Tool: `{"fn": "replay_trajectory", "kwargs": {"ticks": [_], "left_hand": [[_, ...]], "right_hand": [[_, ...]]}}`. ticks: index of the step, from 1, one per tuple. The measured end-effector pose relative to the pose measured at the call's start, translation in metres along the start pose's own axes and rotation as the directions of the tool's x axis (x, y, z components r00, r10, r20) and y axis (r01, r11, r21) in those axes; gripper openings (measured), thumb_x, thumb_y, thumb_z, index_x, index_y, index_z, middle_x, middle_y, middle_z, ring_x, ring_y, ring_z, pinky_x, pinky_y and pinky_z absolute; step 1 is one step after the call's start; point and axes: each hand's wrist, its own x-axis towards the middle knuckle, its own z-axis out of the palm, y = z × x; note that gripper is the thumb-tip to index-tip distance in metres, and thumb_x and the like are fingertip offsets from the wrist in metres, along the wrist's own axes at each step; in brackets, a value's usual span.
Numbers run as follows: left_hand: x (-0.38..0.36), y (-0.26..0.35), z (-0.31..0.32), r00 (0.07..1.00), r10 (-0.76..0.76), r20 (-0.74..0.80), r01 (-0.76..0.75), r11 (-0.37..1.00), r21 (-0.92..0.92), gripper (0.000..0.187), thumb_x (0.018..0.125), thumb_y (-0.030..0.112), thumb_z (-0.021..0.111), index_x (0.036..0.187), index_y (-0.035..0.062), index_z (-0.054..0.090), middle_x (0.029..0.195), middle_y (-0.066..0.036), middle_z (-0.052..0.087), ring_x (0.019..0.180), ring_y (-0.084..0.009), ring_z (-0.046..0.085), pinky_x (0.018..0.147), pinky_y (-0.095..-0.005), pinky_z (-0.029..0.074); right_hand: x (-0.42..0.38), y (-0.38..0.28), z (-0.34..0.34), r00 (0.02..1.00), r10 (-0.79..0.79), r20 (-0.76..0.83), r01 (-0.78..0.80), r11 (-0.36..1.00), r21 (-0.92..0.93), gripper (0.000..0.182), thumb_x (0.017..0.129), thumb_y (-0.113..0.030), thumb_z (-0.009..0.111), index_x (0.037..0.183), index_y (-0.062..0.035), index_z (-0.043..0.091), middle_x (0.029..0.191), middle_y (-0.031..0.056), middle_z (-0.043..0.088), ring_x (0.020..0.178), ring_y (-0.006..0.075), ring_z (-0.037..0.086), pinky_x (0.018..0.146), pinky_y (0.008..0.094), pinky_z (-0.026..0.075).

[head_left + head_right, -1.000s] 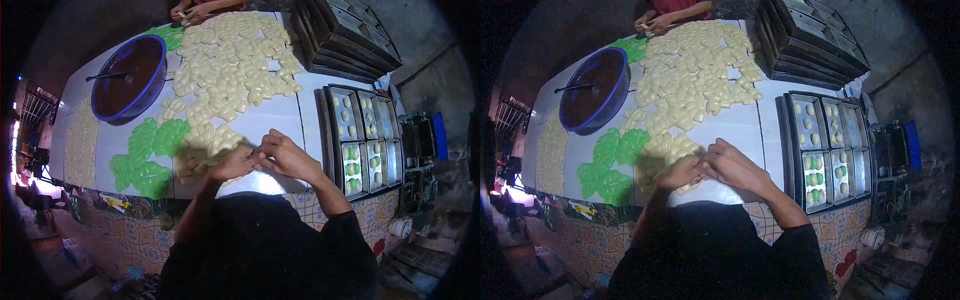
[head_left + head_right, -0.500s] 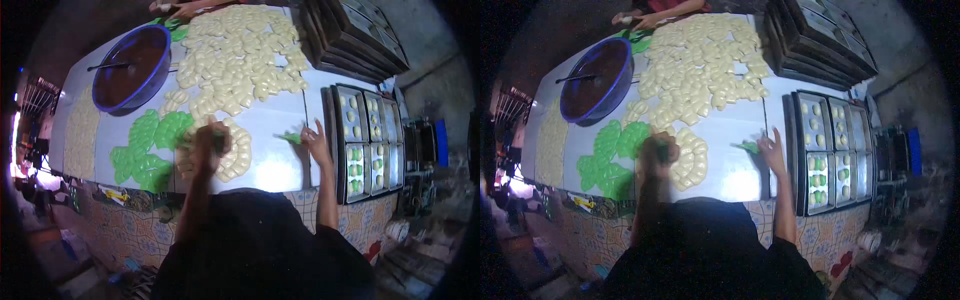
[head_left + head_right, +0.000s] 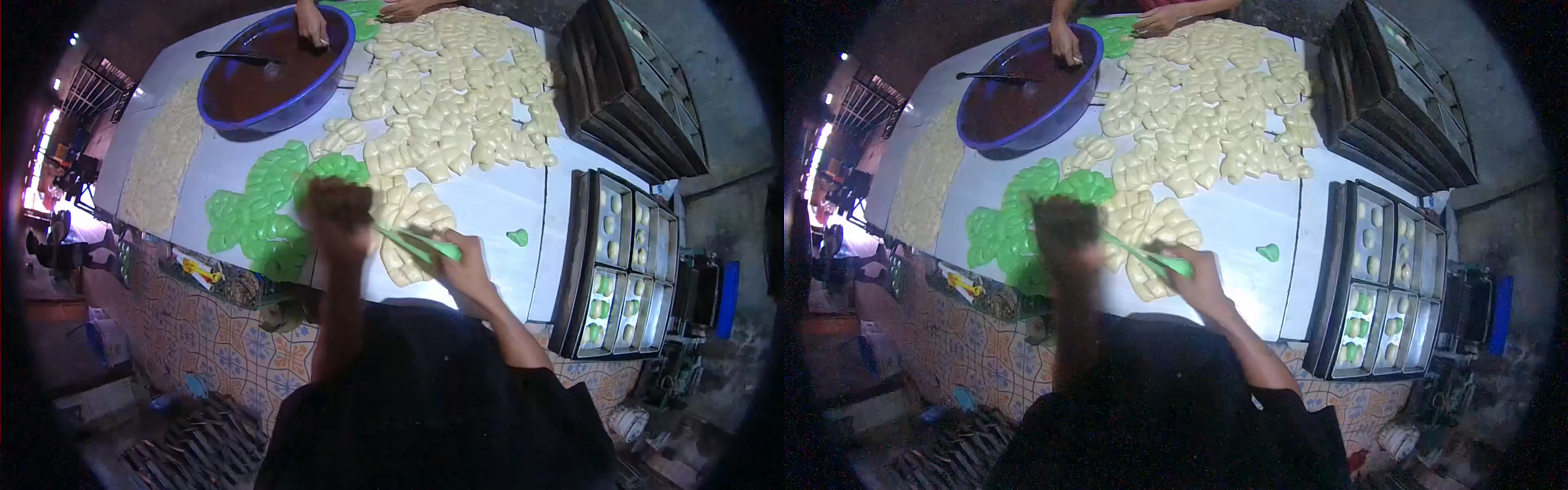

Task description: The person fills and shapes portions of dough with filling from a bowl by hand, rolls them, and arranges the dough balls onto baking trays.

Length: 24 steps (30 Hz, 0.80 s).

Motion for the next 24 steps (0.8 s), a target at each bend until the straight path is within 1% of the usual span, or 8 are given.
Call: {"fn": "replay_trajectory", "kwargs": {"ticks": [1,5,9,12,14,16,20,24], "left_hand": [[-0.006,0.011,0.073,0.814,0.426,-0.395,-0.268,0.878,0.396,0.041,0.096,0.047,0.045,0.076,0.0130,0.056,0.062,0.001,0.046,0.056,-0.0119,0.042,0.055,-0.0268,0.036],[0.000,0.104,-0.007,0.928,0.217,0.302,-0.293,0.927,0.235,0.042,0.099,0.044,0.040,0.086,0.0082,0.057,0.064,0.001,0.042,0.054,-0.0104,0.037,0.052,-0.0269,0.036],[-0.015,0.058,-0.013,0.851,0.081,-0.519,0.054,0.969,0.239,0.031,0.097,0.029,0.043,0.099,0.0005,0.055,0.070,-0.003,0.050,0.054,-0.0099,0.044,0.052,-0.0228,0.039],[-0.042,-0.011,-0.020,0.995,-0.085,0.052,0.044,0.849,0.527,0.031,0.088,0.002,0.054,0.119,-0.0016,0.054,0.109,-0.015,0.062,0.073,-0.0123,0.053,0.058,-0.0236,0.044],[-0.044,-0.036,-0.004,0.906,-0.401,0.138,0.229,0.736,0.637,0.040,0.085,-0.007,0.054,0.124,-0.0005,0.053,0.122,-0.017,0.058,0.090,-0.0162,0.058,0.065,-0.0259,0.048],[-0.046,-0.061,-0.003,0.912,-0.370,0.175,0.144,0.690,0.710,0.040,0.092,0.012,0.049,0.129,-0.0006,0.047,0.125,-0.018,0.057,0.102,-0.0205,0.056,0.075,-0.0311,0.049],[-0.044,-0.102,-0.014,0.973,-0.186,0.135,0.049,0.741,0.670,0.052,0.100,0.031,0.040,0.141,0.0008,0.032,0.135,-0.019,0.049,0.130,-0.0298,0.041,0.098,-0.0428,0.042],[-0.044,-0.110,-0.007,0.912,-0.277,0.302,-0.205,0.331,0.921,0.088,0.090,0.069,0.026,0.150,0.0089,0.005,0.156,-0.019,-0.002,0.143,-0.0363,-0.005,0.110,-0.0564,-0.004]], "right_hand": [[-0.008,-0.002,-0.017,1.000,0.028,-0.014,-0.027,0.998,0.050,0.012,0.086,-0.007,0.060,0.079,0.0019,0.060,0.060,0.0041,0.057,0.053,0.0114,0.052,0.051,0.0264,0.042],[-0.047,0.003,-0.115,0.976,0.043,-0.212,0.048,0.913,0.406,0.015,0.078,-0.005,0.068,0.091,-0.0028,0.060,0.068,0.0012,0.054,0.058,0.0071,0.049,0.050,0.0197,0.040],[-0.038,-0.022,-0.170,0.921,-0.231,-0.312,0.388,0.600,0.700,0.050,0.068,-0.003,0.071,0.114,-0.0068,0.050,0.079,-0.0001,0.041,0.069,0.0093,0.044,0.064,0.0195,0.041],[-0.010,0.043,-0.196,0.943,-0.246,-0.222,0.313,0.440,0.842,0.085,0.064,0.000,0.070,0.140,-0.0096,0.034,0.116,0.0134,0.050,0.096,0.0210,0.055,0.085,0.0293,0.048],[0.032,0.051,-0.168,0.970,0.184,-0.160,-0.140,0.957,0.254,0.092,0.064,-0.002,0.074,0.144,-0.0082,0.028,0.128,0.0163,0.049,0.114,0.0272,0.053,0.090,0.0332,0.047],[0.036,0.131,-0.151,0.991,-0.029,-0.127,-0.078,0.646,-0.759,0.085,0.067,-0.010,0.077,0.140,-0.0029,0.036,0.132,0.0159,0.049,0.113,0.0257,0.055,0.093,0.0345,0.046],[0.006,0.030,-0.052,0.958,0.246,-0.148,-0.171,0.904,0.392,0.051,0.094,-0.027,0.056,0.137,-0.0020,0.043,0.133,0.0160,0.050,0.120,0.0266,0.049,0.100,0.0364,0.039],[-0.010,0.026,-0.016,0.969,0.157,-0.191,-0.172,0.983,-0.069,0.032,0.096,-0.021,0.053,0.119,-0.0003,0.059,0.105,0.0104,0.066,0.093,0.0199,0.060,0.082,0.0333,0.047]]}}
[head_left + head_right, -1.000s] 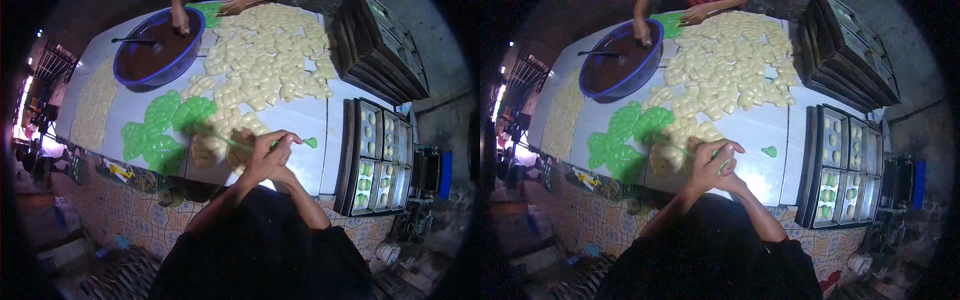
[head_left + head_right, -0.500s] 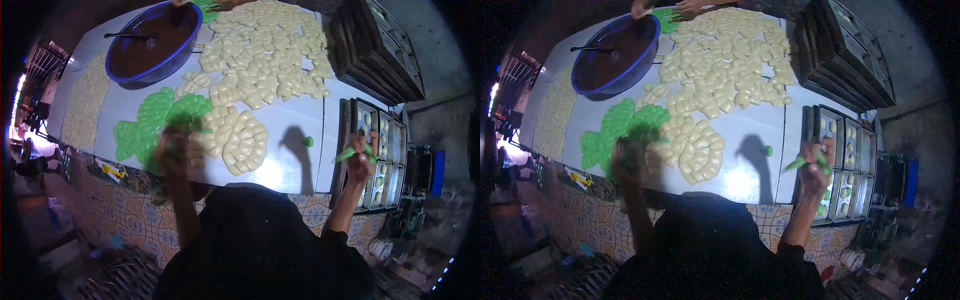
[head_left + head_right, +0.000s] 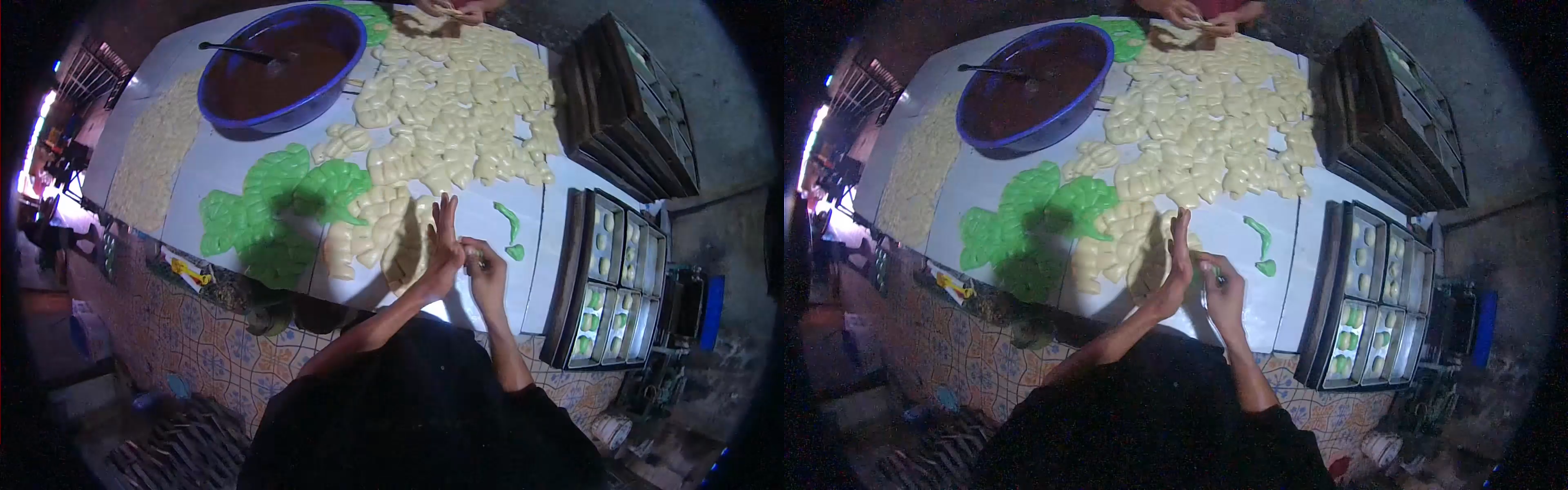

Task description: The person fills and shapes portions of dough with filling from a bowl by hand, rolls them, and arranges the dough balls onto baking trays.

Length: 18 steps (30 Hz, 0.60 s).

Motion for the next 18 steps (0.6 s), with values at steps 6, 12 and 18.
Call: {"fn": "replay_trajectory", "kwargs": {"ticks": [6,12,18], "left_hand": [[-0.008,0.010,-0.099,0.823,-0.101,-0.558,0.150,0.988,0.043,0.035,0.088,0.002,0.057,0.122,0.0030,0.050,0.123,-0.012,0.052,0.116,-0.0203,0.048,0.101,-0.0330,0.036],[-0.025,-0.026,-0.203,0.720,0.151,-0.677,0.179,0.903,0.391,0.007,0.085,-0.003,0.056,0.088,0.0002,0.061,0.096,-0.008,0.061,0.086,-0.0180,0.060,0.080,-0.0308,0.048],[-0.025,-0.034,-0.212,0.764,-0.004,-0.645,0.225,0.939,0.262,0.012,0.083,-0.005,0.057,0.091,0.0014,0.063,0.096,-0.010,0.063,0.086,-0.0173,0.062,0.079,-0.0297,0.048]], "right_hand": [[0.019,0.072,-0.075,0.995,-0.020,0.101,0.058,0.919,-0.389,0.039,0.095,-0.033,0.051,0.111,0.0009,0.061,0.093,0.0132,0.065,0.083,0.0215,0.061,0.072,0.0337,0.048],[0.065,-0.032,0.024,0.942,-0.130,0.311,0.197,0.961,-0.196,0.036,0.079,-0.003,0.061,0.114,-0.0024,0.062,0.110,0.0197,0.062,0.101,0.0341,0.060,0.086,0.0384,0.048],[0.136,-0.060,0.131,0.678,-0.433,0.595,0.657,0.720,-0.225,0.030,0.073,-0.005,0.065,0.103,-0.0028,0.064,0.099,0.0141,0.065,0.091,0.0335,0.059,0.080,0.0389,0.048]]}}
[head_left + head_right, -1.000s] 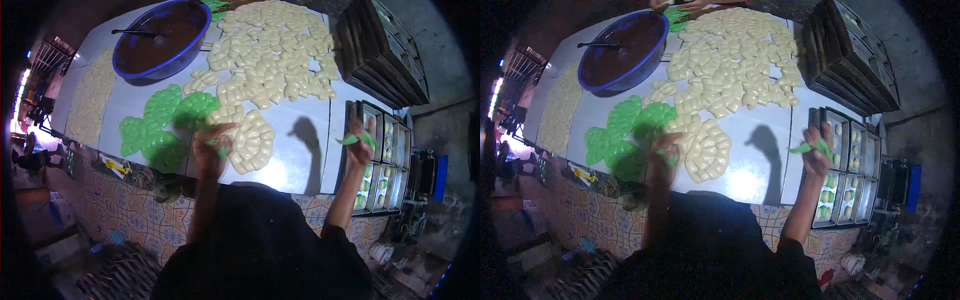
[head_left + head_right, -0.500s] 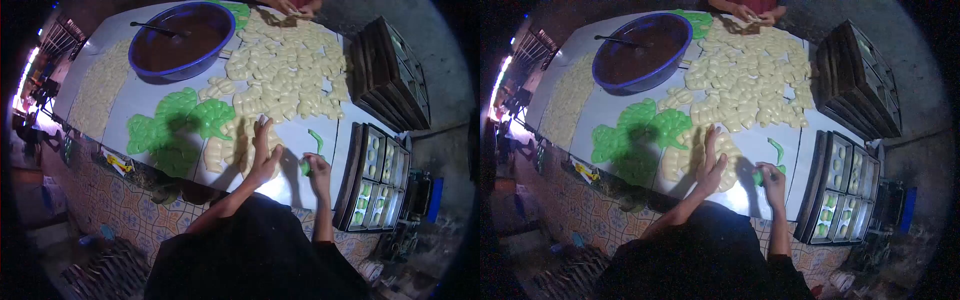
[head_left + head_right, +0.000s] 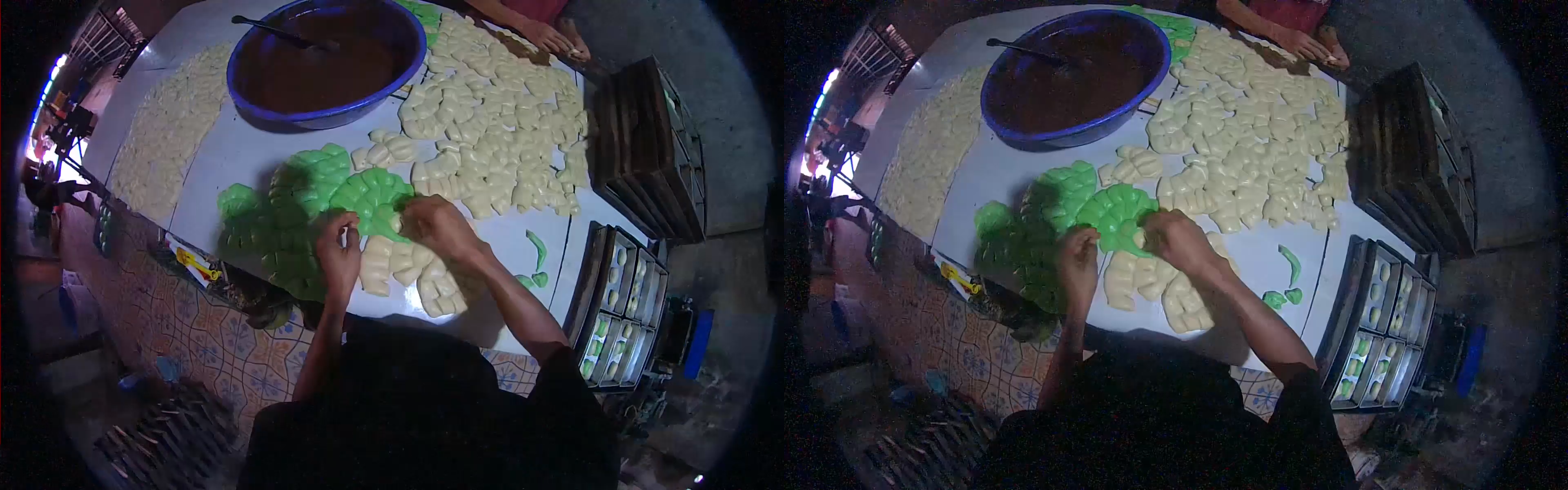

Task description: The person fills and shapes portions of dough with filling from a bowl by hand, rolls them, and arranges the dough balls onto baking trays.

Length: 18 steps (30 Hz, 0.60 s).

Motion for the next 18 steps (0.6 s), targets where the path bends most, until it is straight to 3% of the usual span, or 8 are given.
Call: {"fn": "replay_trajectory", "kwargs": {"ticks": [5,9,11,12,14,15,16,18], "left_hand": [[-0.001,0.014,0.012,0.940,0.214,0.265,-0.312,0.855,0.415,0.041,0.070,0.013,0.075,0.107,0.0021,0.059,0.104,-0.015,0.055,0.100,-0.0349,0.048,0.088,-0.0431,0.039],[-0.004,0.006,0.024,0.948,0.096,0.302,-0.262,0.773,0.578,0.045,0.067,0.012,0.077,0.107,0.0028,0.059,0.109,-0.016,0.051,0.104,-0.0351,0.045,0.090,-0.0428,0.037],[-0.004,-0.001,0.024,0.962,0.163,0.220,-0.264,0.767,0.585,0.036,0.071,0.007,0.072,0.104,0.0026,0.059,0.109,-0.015,0.051,0.103,-0.0351,0.044,0.090,-0.0423,0.036],[-0.004,-0.005,0.024,0.961,0.159,0.224,-0.263,0.768,0.584,0.036,0.071,0.007,0.072,0.104,0.0026,0.059,0.109,-0.015,0.051,0.103,-0.0351,0.044,0.090,-0.0423,0.036],[0.005,-0.007,0.023,0.961,0.256,0.106,-0.276,0.842,0.463,0.025,0.075,0.002,0.066,0.099,0.0019,0.060,0.103,-0.014,0.053,0.101,-0.0341,0.046,0.088,-0.0432,0.038],[0.012,-0.007,0.021,0.951,0.297,0.086,-0.308,0.883,0.355,0.019,0.078,0.001,0.061,0.097,0.0010,0.059,0.102,-0.014,0.056,0.100,-0.0351,0.048,0.088,-0.0426,0.039],[0.017,-0.007,0.021,0.956,0.288,0.061,-0.294,0.921,0.257,0.012,0.084,0.003,0.057,0.096,0.0002,0.058,0.100,-0.013,0.057,0.096,-0.0293,0.052,0.087,-0.0388,0.040],[0.019,-0.024,0.024,0.998,-0.018,0.064,0.031,0.976,-0.215,0.011,0.091,0.005,0.050,0.098,-0.0003,0.057,0.099,-0.011,0.057,0.093,-0.0212,0.053,0.086,-0.0338,0.040]], "right_hand": [[0.046,0.006,0.030,0.945,-0.286,0.161,0.323,0.898,-0.299,0.026,0.067,-0.008,0.063,0.093,-0.0080,0.066,0.093,0.0048,0.061,0.095,0.0262,0.052,0.083,0.0367,0.044],[0.053,0.012,0.034,0.921,-0.309,0.238,0.381,0.841,-0.383,0.025,0.069,-0.005,0.064,0.094,-0.0064,0.061,0.098,0.0108,0.059,0.091,0.0249,0.054,0.078,0.0361,0.045],[0.043,0.002,0.024,0.995,0.012,0.100,-0.034,0.974,0.225,0.020,0.076,0.000,0.059,0.096,-0.0049,0.057,0.089,0.0123,0.058,0.088,0.0282,0.057,0.073,0.0376,0.045],[0.037,0.007,0.024,0.999,0.017,-0.044,-0.004,0.960,0.281,0.014,0.084,0.000,0.055,0.098,-0.0031,0.053,0.087,0.0110,0.058,0.076,0.0228,0.059,0.065,0.0340,0.045],[0.030,-0.028,0.003,0.885,0.461,-0.056,-0.296,0.653,0.697,0.009,0.089,-0.004,0.055,0.098,-0.0024,0.053,0.085,0.0065,0.057,0.073,0.0130,0.056,0.062,0.0278,0.044],[0.027,-0.021,0.011,0.863,0.423,-0.277,-0.052,0.619,0.784,0.008,0.093,-0.008,0.053,0.098,-0.0017,0.052,0.084,0.0031,0.055,0.072,0.0065,0.053,0.060,0.0241,0.044],[0.024,-0.024,0.006,0.809,0.496,-0.315,0.029,0.501,0.865,0.008,0.093,-0.006,0.053,0.099,-0.0012,0.052,0.082,0.0024,0.056,0.072,0.0078,0.054,0.060,0.0245,0.046],[0.006,-0.030,-0.015,0.741,0.625,-0.245,0.169,0.180,0.969,0.008,0.094,-0.006,0.053,0.101,-0.0016,0.052,0.085,0.0038,0.057,0.072,0.0102,0.056,0.063,0.0255,0.050]]}}
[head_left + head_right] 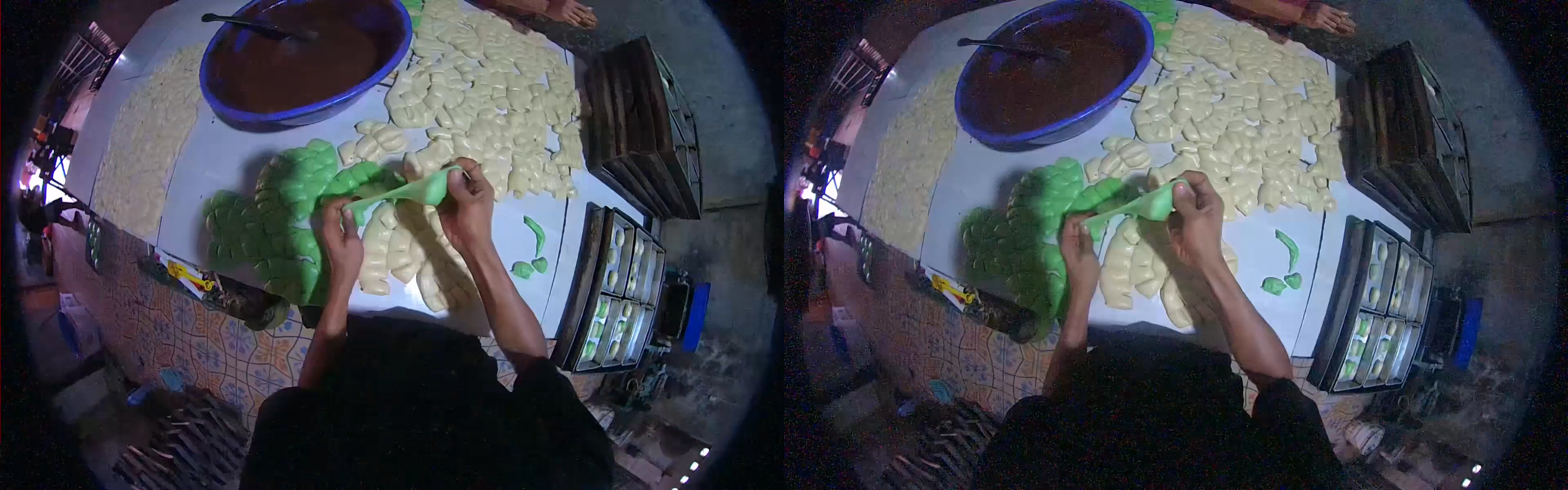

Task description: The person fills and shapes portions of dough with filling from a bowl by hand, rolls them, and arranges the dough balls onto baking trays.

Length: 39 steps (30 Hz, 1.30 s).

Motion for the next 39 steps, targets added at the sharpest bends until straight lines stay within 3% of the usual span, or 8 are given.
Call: {"fn": "replay_trajectory", "kwargs": {"ticks": [6,10,12,18,25,30,35,39], "left_hand": [[0.001,0.026,-0.037,0.979,0.090,-0.184,-0.087,0.996,0.021,0.024,0.091,0.003,0.048,0.115,-0.0010,0.050,0.107,-0.007,0.054,0.099,-0.0149,0.050,0.088,-0.0298,0.038],[-0.032,0.059,-0.039,0.996,0.007,-0.089,-0.028,0.972,-0.234,0.033,0.092,0.008,0.052,0.122,-0.0027,0.047,0.116,-0.010,0.053,0.105,-0.0188,0.049,0.091,-0.0335,0.039],[-0.060,0.081,-0.023,0.991,0.015,-0.130,0.017,0.971,0.237,0.040,0.090,0.002,0.049,0.128,-0.0040,0.042,0.119,-0.014,0.051,0.110,-0.0214,0.049,0.097,-0.0352,0.036],[-0.109,0.141,-0.004,0.955,0.216,0.204,-0.244,0.962,0.123,0.018,0.079,0.003,0.054,0.096,0.0006,0.052,0.101,-0.015,0.056,0.099,-0.0287,0.054,0.091,-0.0396,0.040],[-0.130,0.126,0.001,0.956,0.285,0.066,-0.274,0.794,0.543,0.027,0.078,0.010,0.061,0.102,0.0000,0.055,0.129,-0.023,0.032,0.122,-0.0372,0.033,0.102,-0.0464,0.028],[-0.129,0.116,0.029,0.963,0.130,0.236,-0.094,0.983,-0.157,0.064,0.074,0.010,0.065,0.132,-0.0017,0.040,0.131,-0.016,0.043,0.124,-0.0271,0.042,0.104,-0.0420,0.034],[-0.120,0.122,0.070,0.836,-0.174,0.520,-0.012,0.942,0.335,0.052,0.076,0.001,0.058,0.127,-0.0055,0.049,0.132,-0.017,0.048,0.128,-0.0280,0.043,0.104,-0.0374,0.038],[-0.128,0.123,0.116,0.949,0.094,0.300,-0.081,0.995,-0.053,0.024,0.081,-0.002,0.060,0.105,-0.0051,0.062,0.110,-0.015,0.061,0.111,-0.0255,0.055,0.096,-0.0336,0.042]], "right_hand": [[-0.055,-0.111,-0.083,0.942,-0.313,0.119,0.177,0.768,0.615,0.022,0.089,-0.008,0.051,0.108,0.0014,0.056,0.098,0.0155,0.055,0.097,0.0234,0.055,0.088,0.0351,0.046],[-0.062,-0.104,-0.198,0.856,-0.488,-0.169,0.369,0.806,-0.462,0.027,0.082,-0.009,0.059,0.107,0.0025,0.058,0.098,0.0124,0.059,0.096,0.0238,0.057,0.088,0.0354,0.045],[-0.067,-0.061,-0.211,0.938,-0.336,0.080,0.080,-0.015,-0.997,0.034,0.081,-0.008,0.058,0.114,0.0032,0.059,0.103,0.0156,0.065,0.099,0.0272,0.061,0.091,0.0366,0.046],[-0.095,0.018,-0.038,0.857,0.183,0.481,0.059,0.894,-0.445,0.085,0.072,-0.001,0.072,0.145,-0.0037,0.028,0.149,0.0122,0.030,0.129,0.0220,0.041,0.101,0.0352,0.038],[-0.118,-0.011,-0.020,0.631,0.423,0.651,-0.358,0.902,-0.240,0.067,0.077,0.001,0.056,0.141,0.0001,0.036,0.136,0.0146,0.047,0.125,0.0192,0.045,0.104,0.0323,0.036],[-0.130,-0.031,-0.039,0.923,0.074,0.378,0.162,0.816,-0.555,0.019,0.093,-0.009,0.056,0.108,0.0000,0.064,0.123,0.0102,0.054,0.101,0.0149,0.052,0.088,0.0276,0.042],[-0.135,-0.048,-0.074,0.974,-0.129,0.188,0.202,0.868,-0.453,0.035,0.099,-0.028,0.046,0.114,0.0016,0.059,0.124,0.0109,0.050,0.108,0.0168,0.050,0.093,0.0287,0.040],[-0.150,-0.079,-0.078,0.978,-0.140,0.155,0.197,0.862,-0.467,0.039,0.100,-0.028,0.044,0.119,0.0048,0.053,0.122,0.0104,0.049,0.110,0.0176,0.049,0.093,0.0296,0.042]]}}
